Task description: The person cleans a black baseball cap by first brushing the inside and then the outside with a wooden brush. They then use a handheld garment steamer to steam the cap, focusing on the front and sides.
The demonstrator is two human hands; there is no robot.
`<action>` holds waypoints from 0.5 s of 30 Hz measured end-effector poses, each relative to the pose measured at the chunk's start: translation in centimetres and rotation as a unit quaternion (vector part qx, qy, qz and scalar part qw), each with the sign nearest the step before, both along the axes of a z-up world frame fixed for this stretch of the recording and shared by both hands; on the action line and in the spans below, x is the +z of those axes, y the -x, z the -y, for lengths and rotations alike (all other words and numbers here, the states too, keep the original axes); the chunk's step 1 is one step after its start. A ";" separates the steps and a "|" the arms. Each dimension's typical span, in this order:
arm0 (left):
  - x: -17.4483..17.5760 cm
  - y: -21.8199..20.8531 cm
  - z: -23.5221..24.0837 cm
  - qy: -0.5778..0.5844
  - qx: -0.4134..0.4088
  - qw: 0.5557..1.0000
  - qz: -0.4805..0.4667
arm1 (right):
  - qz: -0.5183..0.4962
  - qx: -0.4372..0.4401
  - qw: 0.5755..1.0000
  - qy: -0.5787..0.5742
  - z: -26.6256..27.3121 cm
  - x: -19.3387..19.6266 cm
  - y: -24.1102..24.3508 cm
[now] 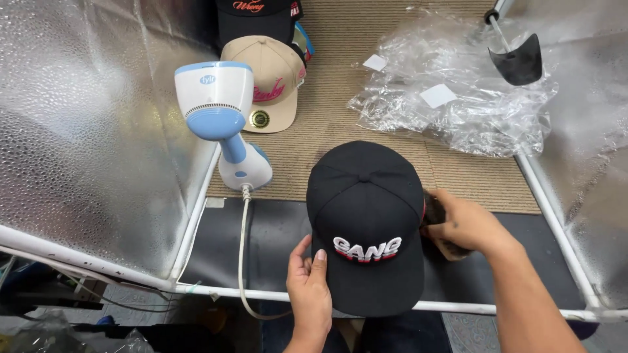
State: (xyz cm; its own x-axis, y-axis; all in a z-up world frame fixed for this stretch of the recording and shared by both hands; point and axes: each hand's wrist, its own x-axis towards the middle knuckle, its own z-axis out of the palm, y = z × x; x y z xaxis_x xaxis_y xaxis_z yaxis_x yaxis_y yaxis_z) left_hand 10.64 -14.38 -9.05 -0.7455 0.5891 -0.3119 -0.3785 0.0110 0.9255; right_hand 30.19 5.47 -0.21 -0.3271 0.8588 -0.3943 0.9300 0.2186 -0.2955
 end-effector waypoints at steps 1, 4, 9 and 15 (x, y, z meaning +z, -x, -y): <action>0.1 0.0 0.1 -0.002 0.003 1.000 0.000 | 0.000 0.003 1.000 -0.002 0.0 0.3 -0.7; 0.6 0.8 0.5 0.038 -0.046 0.998 -0.008 | -0.381 -0.155 0.911 0.011 -0.3 0.5 -2.6; 3.9 1.0 0.8 0.069 -0.133 0.988 -0.037 | -0.694 -0.025 0.705 -0.142 1.3 1.8 -3.9; 2.7 1.9 1.2 0.092 -0.152 0.984 -0.025 | -0.739 -0.017 0.657 -0.145 2.6 2.0 -1.0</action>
